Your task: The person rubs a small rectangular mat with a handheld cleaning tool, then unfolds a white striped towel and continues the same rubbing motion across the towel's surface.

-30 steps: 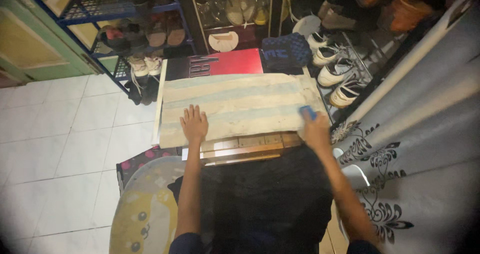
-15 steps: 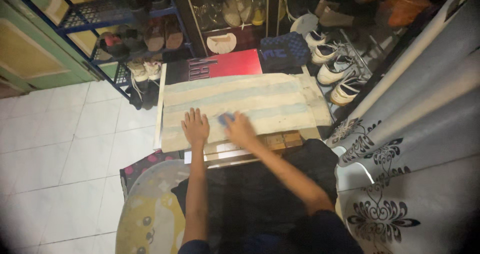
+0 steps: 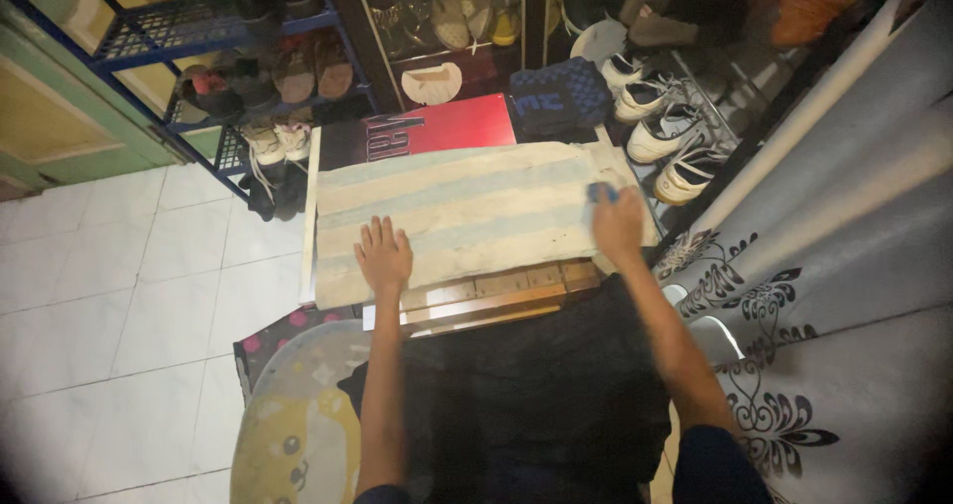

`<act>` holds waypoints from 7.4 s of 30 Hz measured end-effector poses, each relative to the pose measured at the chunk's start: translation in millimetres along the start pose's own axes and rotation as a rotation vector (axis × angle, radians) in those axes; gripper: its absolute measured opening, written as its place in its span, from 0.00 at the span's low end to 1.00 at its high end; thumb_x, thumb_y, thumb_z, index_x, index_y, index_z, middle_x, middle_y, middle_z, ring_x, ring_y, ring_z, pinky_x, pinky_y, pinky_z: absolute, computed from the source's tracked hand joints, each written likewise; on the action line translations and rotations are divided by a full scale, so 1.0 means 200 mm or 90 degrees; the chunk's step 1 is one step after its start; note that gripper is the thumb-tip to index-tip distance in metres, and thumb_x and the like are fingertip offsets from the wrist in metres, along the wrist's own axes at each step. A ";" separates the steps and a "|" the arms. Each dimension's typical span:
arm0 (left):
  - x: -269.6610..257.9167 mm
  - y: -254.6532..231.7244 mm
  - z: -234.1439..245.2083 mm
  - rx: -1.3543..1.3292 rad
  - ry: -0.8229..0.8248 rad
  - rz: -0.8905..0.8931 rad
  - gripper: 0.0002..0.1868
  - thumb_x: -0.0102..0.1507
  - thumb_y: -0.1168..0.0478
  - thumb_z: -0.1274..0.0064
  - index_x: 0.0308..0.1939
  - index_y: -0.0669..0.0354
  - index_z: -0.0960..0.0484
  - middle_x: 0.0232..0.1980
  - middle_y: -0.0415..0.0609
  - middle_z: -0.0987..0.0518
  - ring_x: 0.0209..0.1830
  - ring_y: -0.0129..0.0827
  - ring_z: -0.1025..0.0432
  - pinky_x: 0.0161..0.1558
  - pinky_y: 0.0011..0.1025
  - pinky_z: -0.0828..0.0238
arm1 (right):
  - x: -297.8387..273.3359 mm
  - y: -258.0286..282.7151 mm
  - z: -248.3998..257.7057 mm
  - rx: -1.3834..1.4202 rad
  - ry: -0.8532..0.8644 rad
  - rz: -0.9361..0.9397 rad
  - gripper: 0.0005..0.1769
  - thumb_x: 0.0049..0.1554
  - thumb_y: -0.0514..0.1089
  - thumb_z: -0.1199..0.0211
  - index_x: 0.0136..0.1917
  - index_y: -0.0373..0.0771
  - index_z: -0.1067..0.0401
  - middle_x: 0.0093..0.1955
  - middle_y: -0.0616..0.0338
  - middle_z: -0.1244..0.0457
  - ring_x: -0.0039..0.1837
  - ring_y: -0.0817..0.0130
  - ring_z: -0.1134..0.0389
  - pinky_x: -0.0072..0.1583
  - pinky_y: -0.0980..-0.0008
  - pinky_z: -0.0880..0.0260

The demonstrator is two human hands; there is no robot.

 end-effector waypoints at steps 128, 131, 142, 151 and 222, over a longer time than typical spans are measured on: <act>-0.04 0.21 0.06 -0.142 -0.186 0.018 0.21 0.71 0.60 0.60 0.67 0.56 0.25 0.76 0.51 0.32 0.79 0.46 0.43 0.77 0.47 0.52 | 0.10 1.62 -0.03 0.417 0.093 0.138 0.24 0.53 0.49 0.34 0.62 0.44 0.26 0.51 0.40 0.36 0.52 0.42 0.33 0.54 0.48 0.32; 0.01 0.26 0.08 -0.141 -0.135 0.010 0.20 0.71 0.60 0.59 0.66 0.54 0.23 0.75 0.48 0.29 0.78 0.42 0.38 0.77 0.44 0.45 | 0.11 1.86 -0.04 0.402 0.077 0.176 0.22 0.53 0.48 0.35 0.60 0.43 0.26 0.51 0.42 0.37 0.51 0.43 0.33 0.53 0.47 0.31; 0.00 0.25 0.11 0.043 -0.071 -0.035 0.25 0.70 0.53 0.65 0.71 0.48 0.28 0.78 0.46 0.35 0.78 0.43 0.45 0.74 0.50 0.56 | 0.24 0.75 -0.29 0.196 0.093 -0.061 0.22 0.50 0.44 0.35 0.59 0.44 0.26 0.49 0.42 0.37 0.55 0.43 0.36 0.54 0.45 0.34; 0.00 0.33 0.10 0.062 -0.167 0.084 0.26 0.68 0.54 0.60 0.69 0.51 0.26 0.78 0.46 0.34 0.80 0.42 0.45 0.77 0.56 0.60 | 0.29 1.09 -0.26 0.256 0.090 -0.139 0.21 0.58 0.44 0.37 0.64 0.37 0.29 0.56 0.34 0.36 0.60 0.39 0.35 0.61 0.44 0.36; 0.04 0.54 0.29 -0.234 -0.140 -0.109 0.15 0.66 0.68 0.51 0.56 0.61 0.19 0.61 0.57 0.20 0.63 0.51 0.27 0.65 0.43 0.33 | 0.01 0.61 -0.05 0.224 0.100 -0.070 0.21 0.50 0.48 0.30 0.57 0.44 0.21 0.46 0.45 0.37 0.52 0.48 0.35 0.54 0.51 0.34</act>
Point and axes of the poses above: each hand's wrist, its own x-axis towards the middle knuckle, its own z-axis out of the back of the hand, y = z × x, the point moved 7 cm from there along x, towards the middle knuckle
